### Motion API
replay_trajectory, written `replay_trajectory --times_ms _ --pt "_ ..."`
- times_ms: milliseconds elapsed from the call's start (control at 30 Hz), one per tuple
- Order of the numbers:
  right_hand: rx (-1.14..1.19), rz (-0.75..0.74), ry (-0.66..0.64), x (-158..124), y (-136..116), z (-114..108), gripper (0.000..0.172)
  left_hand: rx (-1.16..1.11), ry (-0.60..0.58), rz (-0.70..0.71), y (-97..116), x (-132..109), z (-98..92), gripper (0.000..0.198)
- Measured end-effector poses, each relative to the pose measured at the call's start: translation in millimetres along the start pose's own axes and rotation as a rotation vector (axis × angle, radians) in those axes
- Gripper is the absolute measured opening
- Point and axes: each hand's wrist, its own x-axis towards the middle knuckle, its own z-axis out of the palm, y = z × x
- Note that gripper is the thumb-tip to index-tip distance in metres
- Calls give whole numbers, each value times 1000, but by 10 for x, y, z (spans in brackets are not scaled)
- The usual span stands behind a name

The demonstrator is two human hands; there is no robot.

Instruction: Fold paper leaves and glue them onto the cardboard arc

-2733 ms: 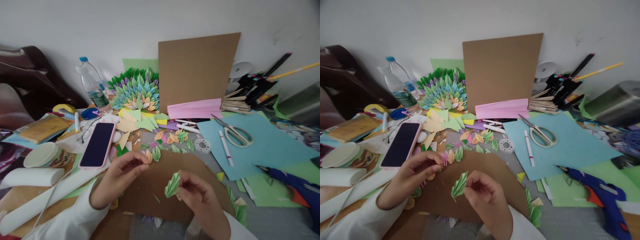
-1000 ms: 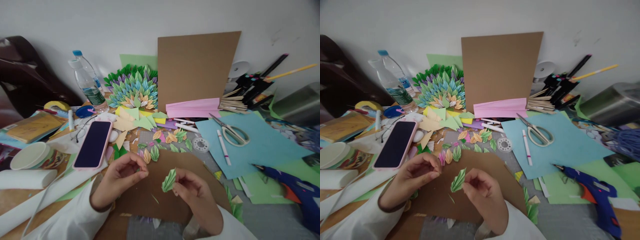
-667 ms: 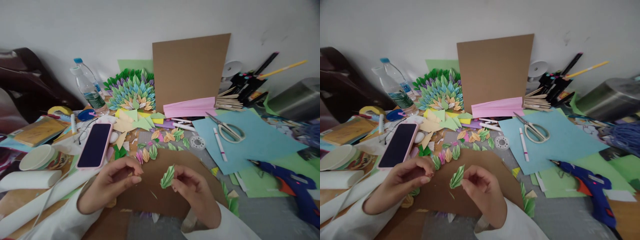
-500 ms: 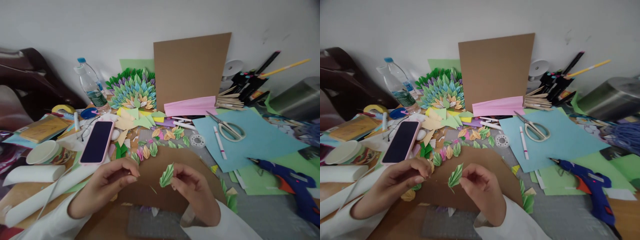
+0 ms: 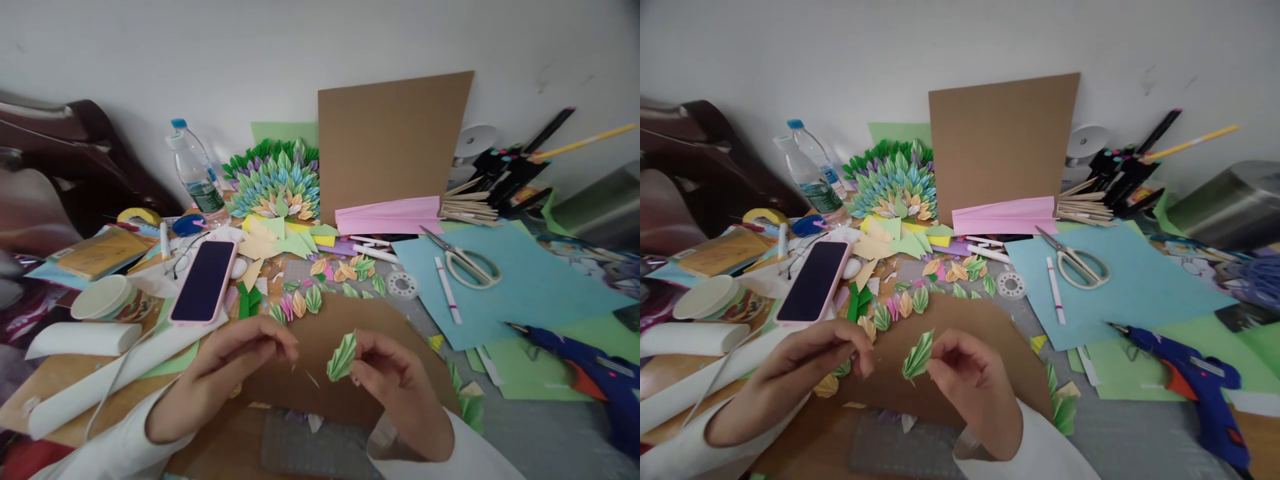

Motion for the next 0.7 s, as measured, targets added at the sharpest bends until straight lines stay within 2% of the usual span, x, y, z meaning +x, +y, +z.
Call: replay_trajectory --times_ms 133,233,300,433,533,700 --pt "-51 28 -72 4 27 14 13 94 10 90 -39 153 29 19" --pt "-113 99 -127 8 43 31 9 103 -100 174 -100 288 91 12" --pt "-148 135 -131 14 60 41 9 95 -143 186 -158 348 127 6" --pt "-214 167 -113 13 106 50 9 96 -144 196 -263 364 140 4" --pt "-256 122 -97 -8 98 68 8 99 -118 209 -297 328 131 4" --pt "-342 -39 -119 -31 12 128 10 173 -78 260 -273 286 154 10"
